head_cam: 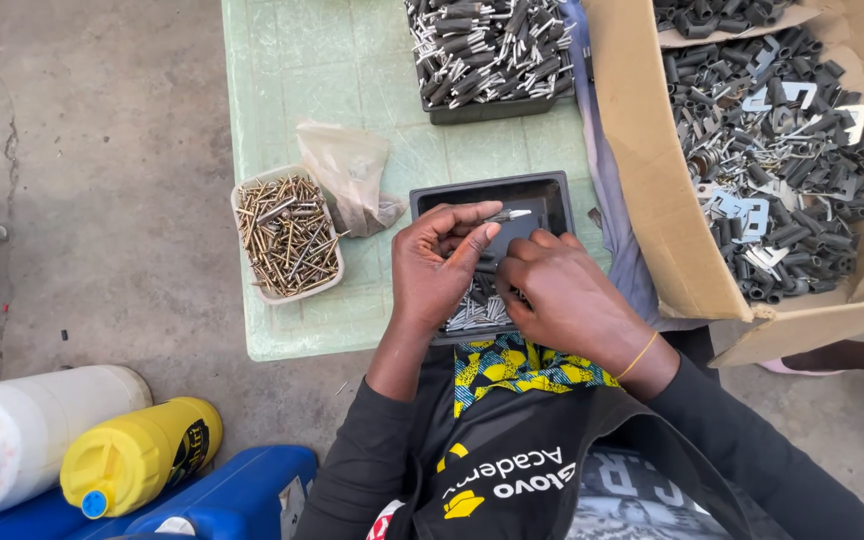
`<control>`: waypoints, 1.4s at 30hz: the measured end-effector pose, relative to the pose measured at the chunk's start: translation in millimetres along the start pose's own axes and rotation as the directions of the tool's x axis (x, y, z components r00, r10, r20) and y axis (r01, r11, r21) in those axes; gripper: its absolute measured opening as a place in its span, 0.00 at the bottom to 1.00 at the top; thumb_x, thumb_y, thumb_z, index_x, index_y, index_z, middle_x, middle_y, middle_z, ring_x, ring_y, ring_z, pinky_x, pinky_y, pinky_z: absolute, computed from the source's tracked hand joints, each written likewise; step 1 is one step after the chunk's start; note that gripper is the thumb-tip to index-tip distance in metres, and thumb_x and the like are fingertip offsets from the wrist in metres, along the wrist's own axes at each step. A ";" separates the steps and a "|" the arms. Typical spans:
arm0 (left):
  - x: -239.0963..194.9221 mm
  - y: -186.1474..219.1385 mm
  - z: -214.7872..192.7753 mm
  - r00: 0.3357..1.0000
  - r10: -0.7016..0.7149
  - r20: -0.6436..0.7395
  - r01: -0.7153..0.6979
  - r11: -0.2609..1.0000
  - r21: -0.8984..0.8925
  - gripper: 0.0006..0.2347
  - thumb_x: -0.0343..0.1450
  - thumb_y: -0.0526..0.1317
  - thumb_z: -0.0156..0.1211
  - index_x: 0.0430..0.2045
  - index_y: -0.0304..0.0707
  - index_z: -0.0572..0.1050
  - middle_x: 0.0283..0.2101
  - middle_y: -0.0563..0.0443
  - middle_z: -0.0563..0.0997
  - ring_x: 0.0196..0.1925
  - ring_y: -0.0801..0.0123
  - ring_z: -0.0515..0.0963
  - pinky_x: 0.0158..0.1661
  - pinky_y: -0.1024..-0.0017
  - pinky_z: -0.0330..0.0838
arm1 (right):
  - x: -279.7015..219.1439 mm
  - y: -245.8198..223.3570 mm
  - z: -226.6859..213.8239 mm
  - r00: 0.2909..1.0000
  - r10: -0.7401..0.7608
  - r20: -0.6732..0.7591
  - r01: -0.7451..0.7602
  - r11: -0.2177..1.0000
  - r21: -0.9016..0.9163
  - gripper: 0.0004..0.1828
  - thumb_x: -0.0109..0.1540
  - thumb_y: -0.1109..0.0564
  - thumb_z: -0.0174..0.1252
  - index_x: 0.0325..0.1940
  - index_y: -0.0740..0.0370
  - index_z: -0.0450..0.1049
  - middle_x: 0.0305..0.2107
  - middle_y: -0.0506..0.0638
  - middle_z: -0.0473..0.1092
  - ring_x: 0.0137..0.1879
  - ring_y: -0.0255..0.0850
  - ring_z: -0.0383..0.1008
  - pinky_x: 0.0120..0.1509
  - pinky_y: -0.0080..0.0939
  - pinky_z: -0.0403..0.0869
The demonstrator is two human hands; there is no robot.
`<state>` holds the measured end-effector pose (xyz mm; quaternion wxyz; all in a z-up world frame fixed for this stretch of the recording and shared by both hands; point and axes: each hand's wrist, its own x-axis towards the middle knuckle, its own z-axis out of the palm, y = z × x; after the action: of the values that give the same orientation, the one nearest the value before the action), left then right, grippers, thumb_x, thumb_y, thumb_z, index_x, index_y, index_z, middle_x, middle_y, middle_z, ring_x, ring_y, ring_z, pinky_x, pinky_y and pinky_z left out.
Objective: Assembling small metal clips by inserting pins and sorting them into a tray
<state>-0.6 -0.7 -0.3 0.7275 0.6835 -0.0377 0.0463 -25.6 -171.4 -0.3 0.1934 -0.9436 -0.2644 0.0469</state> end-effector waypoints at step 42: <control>-0.4 9.5 0.9 0.991 -0.009 0.133 -0.003 0.996 0.094 0.08 0.66 0.27 0.71 0.37 0.29 0.85 0.30 0.41 0.83 0.35 0.75 0.81 0.36 0.75 0.83 | -3.0 -12.9 -64.0 0.853 0.147 -0.500 0.041 0.938 0.345 0.04 0.64 0.66 0.60 0.41 0.65 0.80 0.32 0.59 0.76 0.41 0.64 0.80 0.42 0.56 0.81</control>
<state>-2.1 -1.0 9.1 0.6906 0.7185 -0.0828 0.0012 -22.1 -184.6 63.6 0.4176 -0.8796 -0.1638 -0.1583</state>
